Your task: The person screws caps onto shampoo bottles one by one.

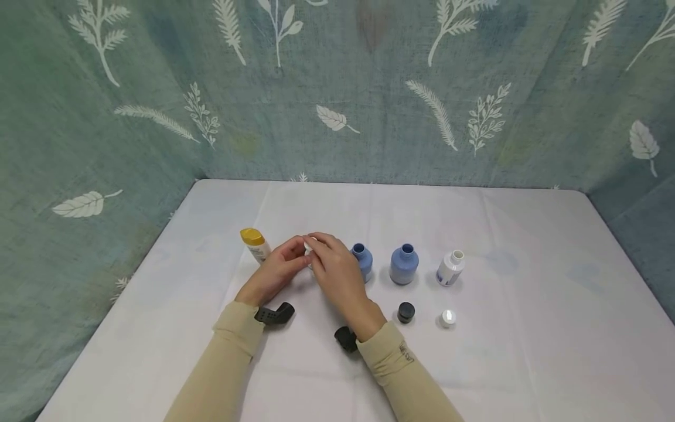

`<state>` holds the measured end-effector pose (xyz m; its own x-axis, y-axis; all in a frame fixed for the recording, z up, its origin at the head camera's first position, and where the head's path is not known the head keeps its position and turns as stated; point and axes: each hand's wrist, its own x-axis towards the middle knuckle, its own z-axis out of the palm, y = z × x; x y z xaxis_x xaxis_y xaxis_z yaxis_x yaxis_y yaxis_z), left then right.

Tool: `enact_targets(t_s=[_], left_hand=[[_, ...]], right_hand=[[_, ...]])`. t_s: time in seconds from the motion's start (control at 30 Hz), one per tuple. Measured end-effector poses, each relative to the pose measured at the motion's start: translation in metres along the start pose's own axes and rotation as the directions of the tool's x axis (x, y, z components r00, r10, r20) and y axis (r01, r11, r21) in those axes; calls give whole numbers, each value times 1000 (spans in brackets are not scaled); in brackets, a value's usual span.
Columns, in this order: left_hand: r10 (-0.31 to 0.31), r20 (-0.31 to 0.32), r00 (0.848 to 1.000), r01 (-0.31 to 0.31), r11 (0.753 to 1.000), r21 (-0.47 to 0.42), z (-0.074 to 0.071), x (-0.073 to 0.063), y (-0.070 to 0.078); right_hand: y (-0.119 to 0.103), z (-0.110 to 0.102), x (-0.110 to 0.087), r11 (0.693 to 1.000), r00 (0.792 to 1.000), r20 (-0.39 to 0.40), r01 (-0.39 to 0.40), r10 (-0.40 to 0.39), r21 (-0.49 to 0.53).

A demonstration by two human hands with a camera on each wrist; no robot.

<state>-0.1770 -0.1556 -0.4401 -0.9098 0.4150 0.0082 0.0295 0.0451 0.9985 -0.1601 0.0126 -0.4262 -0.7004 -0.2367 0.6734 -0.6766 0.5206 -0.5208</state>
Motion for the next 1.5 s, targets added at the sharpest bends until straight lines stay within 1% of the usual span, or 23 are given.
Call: enact_targets(t_s=[0.13, 0.27, 0.4, 0.63, 0.73, 0.93, 1.03, 1.1, 1.27, 1.37, 1.5], left_hand=[[19, 13, 1000, -18, 1000, -13, -3, 1, -11], [32, 23, 999, -31, 999, -20, -5, 6, -22], [34, 23, 999, -33, 999, -27, -6, 9, -25], [39, 35, 999, -38, 998, -53, -4, 10, -24], [38, 36, 999, -36, 998, -56, -4, 10, -24], [35, 33, 999, -34, 998, -49, -3, 8, -19], [33, 31, 999, -31, 998, -57, -4, 8, -18], [34, 29, 999, -32, 998, -60, -5, 9, -20], [28, 30, 999, -26, 998, -62, -4, 9, -18], [32, 35, 999, -29, 998, -63, -2, 7, -12], [47, 42, 998, -44, 997, -59, 2, 3, -3]], right_hand=[[0, 2, -3, 1000, 1000, -2, -10, 10, 25], [0, 3, -3, 999, 1000, -11, -28, 29, 42], [1, 2, -3, 998, 999, -13, -43, 43, 47], [1, 1, -3, 999, 999, -10, -34, 34, 21], [1, 1, -3, 999, 999, -10, -36, 36, 30], [0, 0, -1, 995, 997, 3, -83, 83, 63], [-2, -1, -1, 992, 994, 8, -112, 111, 64], [-3, -1, 0, 991, 993, 11, -117, 116, 67], [-2, -2, -1, 995, 996, 32, -82, 80, 63], [-1, -2, -2, 996, 997, 43, -64, 61, 60], [1, -2, -2, 995, 997, 39, -63, 60, 76]])
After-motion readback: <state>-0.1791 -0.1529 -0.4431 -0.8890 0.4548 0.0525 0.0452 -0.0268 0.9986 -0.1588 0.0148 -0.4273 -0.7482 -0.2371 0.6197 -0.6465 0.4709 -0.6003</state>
